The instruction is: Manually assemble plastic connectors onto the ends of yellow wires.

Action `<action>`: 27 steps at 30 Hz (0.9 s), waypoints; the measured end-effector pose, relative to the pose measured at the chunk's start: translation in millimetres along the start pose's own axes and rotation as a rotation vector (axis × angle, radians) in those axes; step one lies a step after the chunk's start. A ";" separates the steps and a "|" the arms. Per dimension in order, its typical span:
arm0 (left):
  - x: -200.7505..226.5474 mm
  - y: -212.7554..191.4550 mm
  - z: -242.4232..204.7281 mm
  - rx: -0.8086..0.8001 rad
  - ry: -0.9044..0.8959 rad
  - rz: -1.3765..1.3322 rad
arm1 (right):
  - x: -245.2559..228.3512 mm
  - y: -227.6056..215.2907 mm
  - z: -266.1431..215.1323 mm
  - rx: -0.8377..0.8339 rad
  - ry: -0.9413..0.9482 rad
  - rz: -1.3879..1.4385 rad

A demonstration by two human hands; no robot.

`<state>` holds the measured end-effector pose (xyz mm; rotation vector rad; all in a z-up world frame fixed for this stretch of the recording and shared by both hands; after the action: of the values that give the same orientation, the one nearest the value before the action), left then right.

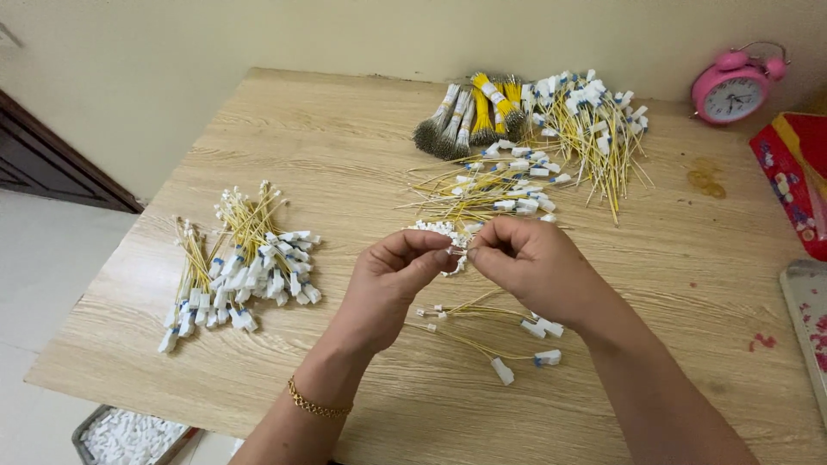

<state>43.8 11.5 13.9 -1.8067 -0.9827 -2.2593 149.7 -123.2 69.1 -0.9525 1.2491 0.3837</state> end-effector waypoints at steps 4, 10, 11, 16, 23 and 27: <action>-0.6 0.2 -1.8 0.007 0.014 0.006 | -1.2 -0.7 -2.7 0.013 -0.006 -0.030; 3.6 3.6 -7.6 0.025 0.078 0.101 | -4.6 -0.7 -3.9 0.020 0.006 -0.029; 5.0 4.9 -9.2 0.029 0.100 0.142 | -6.6 -0.3 -4.6 0.019 0.008 -0.041; 7.8 7.8 -11.8 0.029 0.114 0.127 | -2.5 -0.3 -4.9 0.013 -0.002 -0.012; -11.3 -1.5 -3.6 0.043 0.050 -0.111 | -3.0 1.4 -5.2 0.014 0.009 -0.018; -18.2 -6.0 -1.9 0.017 0.044 -0.113 | -3.1 1.0 -4.9 0.004 0.023 -0.033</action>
<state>45.0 9.5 -5.2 -1.7289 -1.1198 -2.3372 145.0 -125.7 71.5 -0.9751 1.2531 0.3445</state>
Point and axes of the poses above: each hand's wrist, its own z-axis towards the middle knuckle, its own y-axis out of the palm, x = y × z, the point moved 6 cm from there along z, towards the middle knuckle, and after that the axes turned 3 degrees about -z, right-handed, at the moved point
